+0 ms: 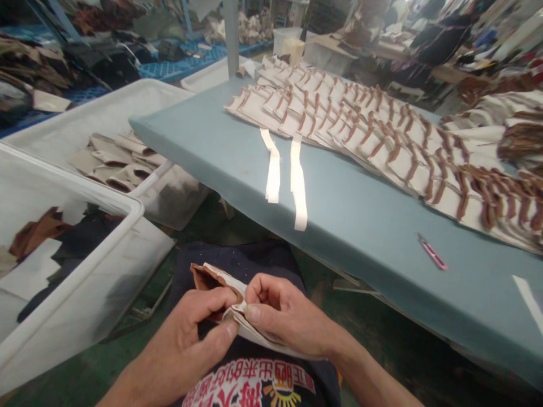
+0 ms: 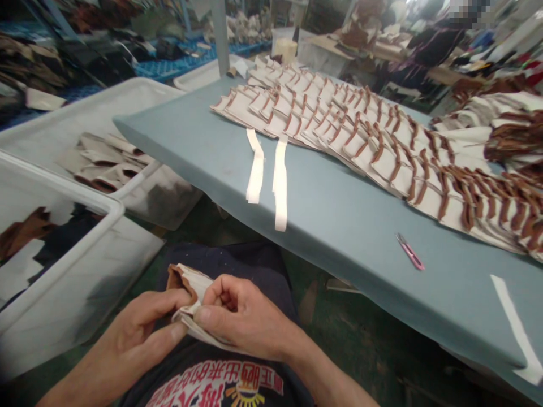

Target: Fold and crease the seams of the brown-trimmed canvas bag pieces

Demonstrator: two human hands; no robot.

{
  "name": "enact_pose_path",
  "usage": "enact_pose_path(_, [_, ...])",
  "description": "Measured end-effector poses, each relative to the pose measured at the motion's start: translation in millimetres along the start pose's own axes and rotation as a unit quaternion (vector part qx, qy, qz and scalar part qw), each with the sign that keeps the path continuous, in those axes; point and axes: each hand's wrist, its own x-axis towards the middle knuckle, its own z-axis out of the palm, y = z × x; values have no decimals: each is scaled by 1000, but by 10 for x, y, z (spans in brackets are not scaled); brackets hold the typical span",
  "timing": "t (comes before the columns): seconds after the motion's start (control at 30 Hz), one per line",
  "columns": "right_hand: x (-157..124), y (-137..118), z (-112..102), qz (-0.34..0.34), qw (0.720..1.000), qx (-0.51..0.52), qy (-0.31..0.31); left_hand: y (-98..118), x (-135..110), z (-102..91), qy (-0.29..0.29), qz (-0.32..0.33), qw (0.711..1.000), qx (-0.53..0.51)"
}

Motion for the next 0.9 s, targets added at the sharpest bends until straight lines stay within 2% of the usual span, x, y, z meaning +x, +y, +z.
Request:
enact_pose_path(0.17, [-3, 6, -10, 2, 1000, 11, 5, 41, 41, 14, -13, -6, 1000, -18])
enact_pose_path(0.27, [-25, -9, 7, -24, 997, -61, 41, 57, 82, 42, -27, -28, 999, -34])
enact_pose_path(0.37, [-48, -28, 16, -72, 979, -167, 86, 40, 137, 92, -27, -59, 998, -27])
enact_pose_path(0.47, [-50, -45, -10, -96, 962, -228, 115, 15, 174, 131, -17, -69, 997, -3])
enact_pose_path(0.63, [-54, -84, -62, -77, 958, -254, 108, -2, 161, 133, -36, -63, 997, 7])
enact_pose_path(0.7, [-78, -100, -39, -70, 955, -264, 118, -6, 157, 140, -27, -51, 998, 7])
enact_pose_path(0.9, [-127, -39, 99, -91, 919, -319, 214, 35, 200, 249, 55, 14, 998, 26])
